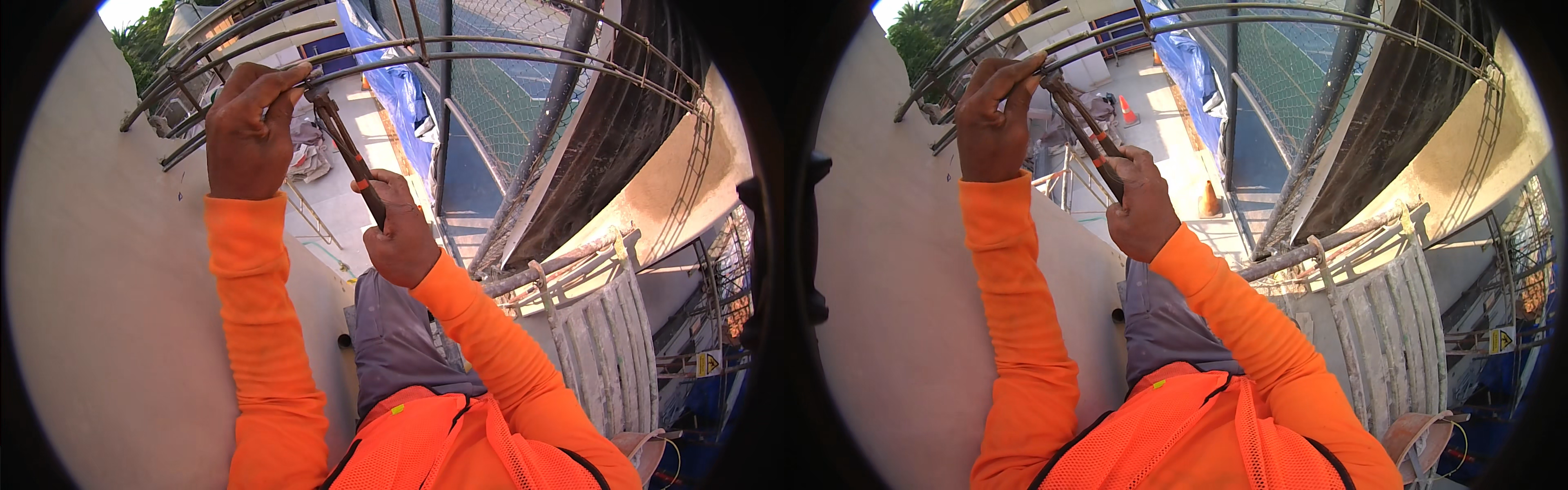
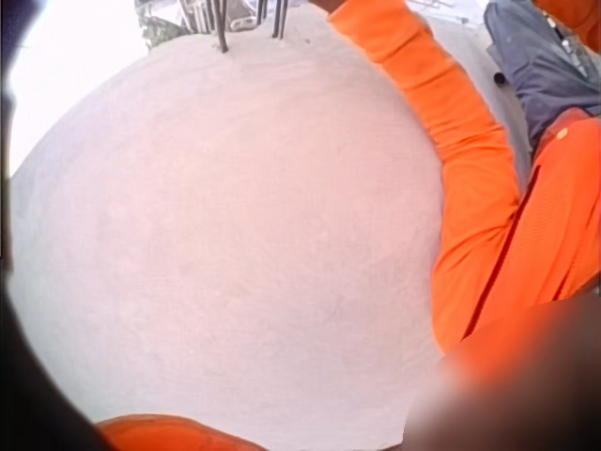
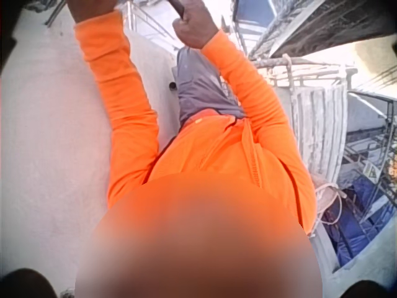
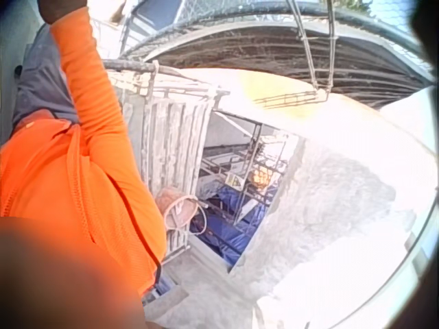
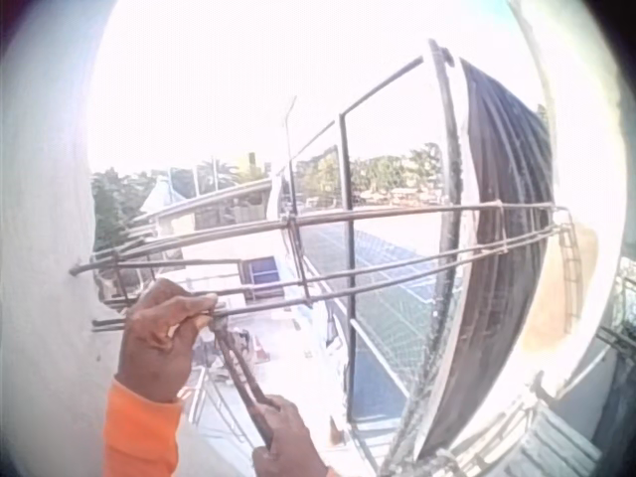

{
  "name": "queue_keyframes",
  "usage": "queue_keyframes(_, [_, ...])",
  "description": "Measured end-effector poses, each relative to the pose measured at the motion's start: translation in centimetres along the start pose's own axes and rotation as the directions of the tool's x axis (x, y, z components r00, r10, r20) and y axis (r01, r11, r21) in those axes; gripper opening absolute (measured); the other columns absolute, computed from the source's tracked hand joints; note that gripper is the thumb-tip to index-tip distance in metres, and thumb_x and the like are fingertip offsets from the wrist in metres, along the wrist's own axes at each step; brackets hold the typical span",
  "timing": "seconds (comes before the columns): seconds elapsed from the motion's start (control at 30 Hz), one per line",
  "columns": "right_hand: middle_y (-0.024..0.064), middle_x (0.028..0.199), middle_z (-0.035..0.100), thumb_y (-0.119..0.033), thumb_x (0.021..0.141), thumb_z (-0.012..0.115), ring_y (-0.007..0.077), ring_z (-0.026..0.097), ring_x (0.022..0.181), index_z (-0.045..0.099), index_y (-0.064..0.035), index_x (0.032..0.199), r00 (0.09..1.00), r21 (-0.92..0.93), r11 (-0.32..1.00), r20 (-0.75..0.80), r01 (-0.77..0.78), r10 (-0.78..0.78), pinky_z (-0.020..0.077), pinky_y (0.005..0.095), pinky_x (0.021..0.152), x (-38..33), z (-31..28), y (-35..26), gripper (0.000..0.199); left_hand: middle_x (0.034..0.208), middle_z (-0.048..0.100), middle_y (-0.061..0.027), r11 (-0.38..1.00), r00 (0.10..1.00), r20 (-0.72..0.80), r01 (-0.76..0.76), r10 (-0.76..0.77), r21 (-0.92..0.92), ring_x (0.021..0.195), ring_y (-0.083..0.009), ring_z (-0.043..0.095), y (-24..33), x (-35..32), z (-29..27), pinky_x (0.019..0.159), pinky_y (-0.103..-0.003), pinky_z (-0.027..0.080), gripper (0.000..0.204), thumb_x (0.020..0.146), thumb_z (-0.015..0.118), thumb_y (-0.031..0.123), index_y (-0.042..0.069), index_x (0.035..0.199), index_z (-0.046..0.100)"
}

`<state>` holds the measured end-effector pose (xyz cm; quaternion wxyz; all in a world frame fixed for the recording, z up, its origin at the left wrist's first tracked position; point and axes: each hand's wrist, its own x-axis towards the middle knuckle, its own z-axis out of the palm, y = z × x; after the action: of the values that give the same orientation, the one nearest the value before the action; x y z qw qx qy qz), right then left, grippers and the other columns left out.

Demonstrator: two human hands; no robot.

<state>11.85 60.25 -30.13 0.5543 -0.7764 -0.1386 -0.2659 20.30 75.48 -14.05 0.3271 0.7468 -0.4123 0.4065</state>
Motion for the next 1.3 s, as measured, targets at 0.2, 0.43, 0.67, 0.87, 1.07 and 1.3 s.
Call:
queue_keyframes(0.2, [0.0125, 0.102, 0.062, 0.012, 0.078, 0.040, 0.0179, 0.062, 0.085, 0.047, -0.0030, 0.108, 0.956, 0.411, 0.865, 0.169, -0.289, 0.239, 0.0529, 0.0320, 0.075, 0.6, -1.1, -1.8, 0.034, 0.088, 0.065, -0.0085, 0.997, 0.997, 0.022, -0.073, 0.073, -0.002, 0.078, -0.0210, 0.064, -0.1, 0.4, -0.5, 0.071, -0.031, 0.051, 0.027, 0.091, 0.069, -0.007, 0.006, 0.113, 0.078])
queue_keyframes(0.43, [0.0100, 0.077, 0.063, 0.010, 0.080, 0.039, 0.0141, 0.059, 0.062, 0.045, -0.0068, 0.093, 0.859, 0.273, 0.878, 0.451, -0.392, 0.243, 0.0497, 0.0295, 0.056, 4.9, -9.5, -1.8, 0.022, 0.092, 0.068, -0.0108, 1.000, 0.999, 0.050, -0.014, 0.012, 0.021, 0.084, -0.0237, 0.068, 0.2, 0.5, -0.8, 0.075, -0.032, 0.052, 0.027, 0.091, 0.068, -0.007, 0.005, 0.114, 0.078])
queue_keyframes(0.67, [0.0094, 0.077, 0.061, 0.011, 0.081, 0.037, 0.0138, 0.056, 0.062, 0.045, -0.0059, 0.092, 0.870, 0.285, 0.897, 0.457, -0.338, 0.183, 0.0485, 0.0299, 0.057, 4.9, -9.2, -1.0, 0.021, 0.099, 0.071, -0.0085, 0.963, 0.969, -0.211, -0.073, 0.131, 0.261, 0.093, -0.0272, 0.070, 1.5, -0.5, -0.8, 0.082, -0.037, 0.055, 0.028, 0.083, 0.076, -0.004, 0.008, 0.109, 0.077])
queue_keyframes(0.87, [0.0069, 0.076, 0.060, 0.008, 0.087, 0.041, 0.0126, 0.057, 0.067, 0.047, -0.0043, 0.092, 0.880, 0.291, 0.890, 0.428, -0.351, 0.207, 0.0495, 0.0296, 0.059, 5.1, -8.7, -0.4, 0.015, 0.112, 0.069, -0.0091, 0.845, 0.880, -0.452, 0.127, 0.146, 0.519, 0.110, -0.0289, 0.063, 1.2, -4.7, -1.9, 0.089, -0.042, 0.053, 0.030, 0.079, 0.082, 0.002, 0.009, 0.107, 0.074])
queue_keyframes(1.07, [0.0075, 0.080, 0.061, 0.009, 0.090, 0.041, 0.0121, 0.057, 0.067, 0.047, -0.0053, 0.094, 0.881, 0.289, 0.890, 0.423, -0.353, 0.212, 0.0488, 0.0285, 0.058, 5.0, -8.5, -0.3, 0.016, 0.122, 0.065, -0.0105, 0.828, 0.907, -0.371, 0.049, 0.197, 0.559, 0.117, -0.0287, 0.060, 0.1, -5.8, -1.0, 0.092, -0.040, 0.053, 0.030, 0.084, 0.081, 0.005, 0.010, 0.112, 0.071])
queue_keyframes(1.3, [0.0088, 0.079, 0.061, 0.008, 0.092, 0.040, 0.0130, 0.057, 0.066, 0.047, -0.0054, 0.095, 0.875, 0.281, 0.902, 0.450, -0.327, 0.177, 0.0496, 0.0291, 0.058, 5.7, -9.1, -0.1, 0.015, 0.110, 0.068, -0.0124, 0.925, 0.882, -0.277, 0.361, -0.380, -0.120, 0.097, -0.0243, 0.067, 3.2, -6.7, 2.9, 0.081, -0.035, 0.056, 0.030, 0.089, 0.082, 0.017, 0.004, 0.113, 0.069])
